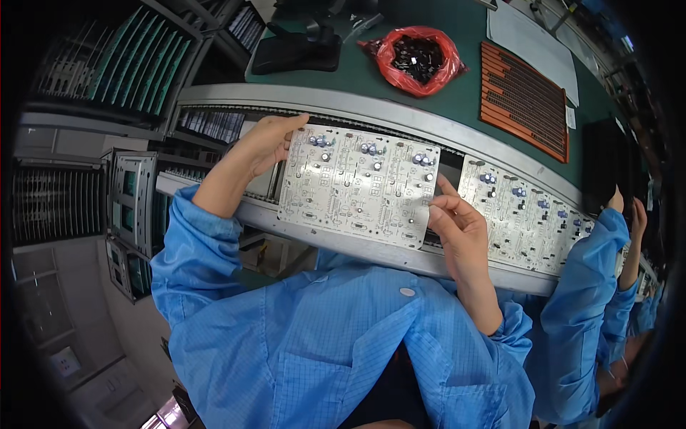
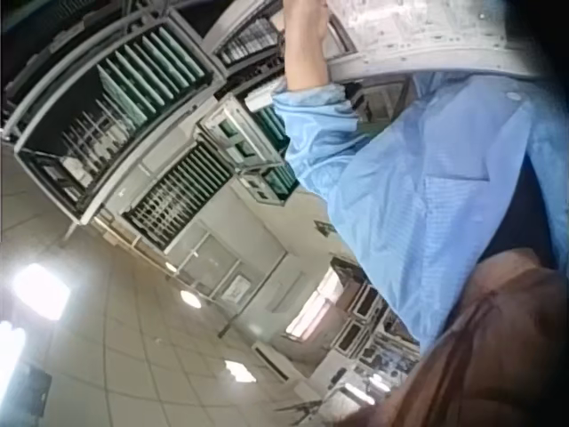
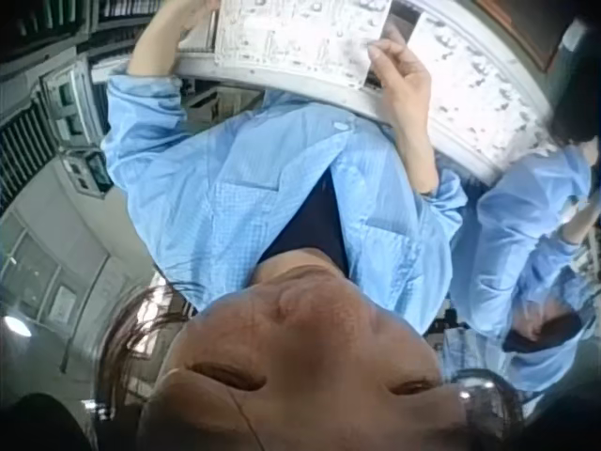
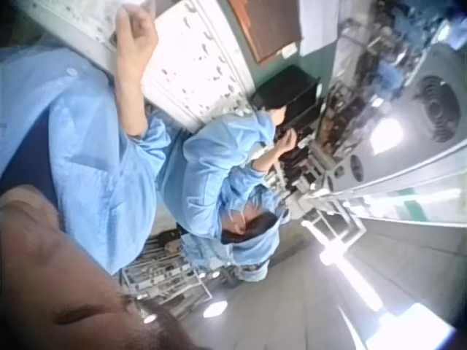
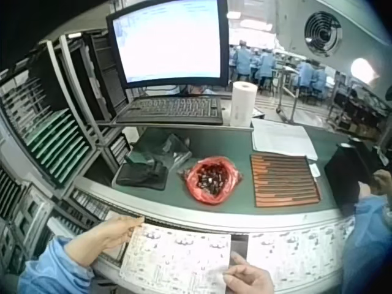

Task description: Assembling electronic components onto a printed circuit board on a factory assembly line.

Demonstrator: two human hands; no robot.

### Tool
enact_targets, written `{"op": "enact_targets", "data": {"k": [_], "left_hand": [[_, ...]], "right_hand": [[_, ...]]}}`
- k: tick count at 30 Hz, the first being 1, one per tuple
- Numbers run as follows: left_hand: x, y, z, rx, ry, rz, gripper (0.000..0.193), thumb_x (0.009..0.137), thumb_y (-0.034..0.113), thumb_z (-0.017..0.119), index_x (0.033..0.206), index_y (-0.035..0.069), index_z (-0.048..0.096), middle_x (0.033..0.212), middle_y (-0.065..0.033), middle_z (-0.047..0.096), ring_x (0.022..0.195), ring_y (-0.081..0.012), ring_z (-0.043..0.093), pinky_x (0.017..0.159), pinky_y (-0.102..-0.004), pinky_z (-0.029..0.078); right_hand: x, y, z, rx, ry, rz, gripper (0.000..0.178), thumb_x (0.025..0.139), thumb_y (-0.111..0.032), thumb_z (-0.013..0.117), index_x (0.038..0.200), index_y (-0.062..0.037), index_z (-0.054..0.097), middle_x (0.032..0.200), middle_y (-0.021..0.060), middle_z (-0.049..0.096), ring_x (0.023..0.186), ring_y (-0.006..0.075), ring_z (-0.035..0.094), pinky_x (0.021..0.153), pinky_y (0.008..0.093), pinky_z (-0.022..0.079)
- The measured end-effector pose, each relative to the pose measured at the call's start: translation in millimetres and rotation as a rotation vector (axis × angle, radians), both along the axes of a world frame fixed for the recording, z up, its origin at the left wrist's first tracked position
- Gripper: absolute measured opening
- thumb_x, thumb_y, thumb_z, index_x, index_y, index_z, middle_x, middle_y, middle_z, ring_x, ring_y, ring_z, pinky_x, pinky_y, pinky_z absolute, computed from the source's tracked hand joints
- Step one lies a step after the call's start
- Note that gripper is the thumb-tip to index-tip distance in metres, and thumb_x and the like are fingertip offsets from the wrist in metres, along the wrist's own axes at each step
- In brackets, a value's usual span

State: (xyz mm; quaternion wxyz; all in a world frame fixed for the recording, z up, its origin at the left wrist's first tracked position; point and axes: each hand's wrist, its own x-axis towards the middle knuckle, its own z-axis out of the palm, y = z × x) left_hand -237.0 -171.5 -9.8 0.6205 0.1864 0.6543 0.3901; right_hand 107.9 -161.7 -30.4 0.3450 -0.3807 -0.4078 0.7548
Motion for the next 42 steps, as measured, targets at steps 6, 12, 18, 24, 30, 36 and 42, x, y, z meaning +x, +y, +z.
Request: {"op": "enact_targets", "data": {"k": [6,12,18,24,30,36,42], "left_hand": [[-3.8,-1.7,-19.7,0.179,-0.165,0.168,0.018,0.094,0.008,0.050,0.094,-0.005,0.061,0.097,-0.0153,0.068,0.083,-0.0191,0.068,0.078,-0.0316,0.057],[-8.5,5.9,-36.8,0.194,-0.157,0.162,0.017,0.092,0.007,0.048,0.093,-0.003,0.062,0.100,-0.0151,0.067,0.091,-0.0190,0.066,0.083,-0.0322,0.055],[19.6,-13.4,-16.7,0.168,-0.021,0.062,0.033,0.086,0.006,0.048,0.114,-0.007,0.056,0.110,-0.0146,0.066,0.104,-0.0199,0.063,0.094,-0.0317,0.049],[47.0,-5.9,-11.9,0.147,-0.054,-0.070,0.049,0.082,0.006,0.048,0.129,-0.008,0.046,0.119,-0.0146,0.062,0.109,-0.0192,0.061,0.098,-0.0306,0.046],[62.5,-7.0,-17.4,0.139,0.034,0.031,0.038,0.081,0.005,0.050,0.116,-0.008,0.057,0.114,-0.0181,0.064,0.100,-0.0247,0.065,0.087,-0.0320,0.051],[58.9,9.8,4.1,0.466,1.376,-0.282,0.025,0.087,0.010,0.057,0.109,-0.004,0.059,0.102,-0.0204,0.061,0.094,-0.0382,0.061,0.083,-0.0401,0.051],[83.8,151.7,9.8,0.873,1.511,-0.519,0.017,0.090,0.012,0.061,0.103,0.001,0.065,0.101,-0.0165,0.063,0.096,-0.0358,0.062,0.083,-0.0417,0.051]], "right_hand": [[-6.7,3.3,-5.8,-0.043,-0.023,-0.043,0.013,0.087,-0.001,0.069,0.101,-0.0013,0.069,0.154,0.0300,0.027,0.137,0.0231,0.043,0.107,0.0332,0.037],[-7.3,0.5,-8.2,0.100,-0.131,-0.095,0.013,0.088,-0.002,0.069,0.101,-0.0007,0.069,0.155,0.0261,0.028,0.138,0.0277,0.042,0.108,0.0357,0.037],[16.0,13.4,27.6,0.542,-0.184,-0.230,0.013,0.089,-0.001,0.065,0.102,-0.0009,0.068,0.153,0.0210,0.036,0.135,0.0320,0.045,0.106,0.0404,0.043],[66.7,37.5,35.5,0.500,0.030,-0.328,0.017,0.099,-0.003,0.051,0.115,0.0003,0.058,0.113,0.0201,0.067,0.104,0.0247,0.066,0.094,0.0369,0.052],[75.1,37.7,33.8,0.509,0.042,-0.359,0.019,0.101,-0.007,0.052,0.118,0.0009,0.053,0.101,0.0162,0.070,0.094,0.0215,0.067,0.090,0.0353,0.052],[97.5,47.5,30.7,0.508,-0.070,-0.306,0.017,0.100,-0.007,0.052,0.115,0.0006,0.053,0.104,0.0159,0.070,0.096,0.0199,0.067,0.092,0.0351,0.051],[84.2,52.7,44.8,0.514,-0.135,-0.123,0.016,0.099,-0.004,0.054,0.114,0.0014,0.053,0.105,0.0156,0.071,0.099,0.0191,0.067,0.093,0.0335,0.050]]}}
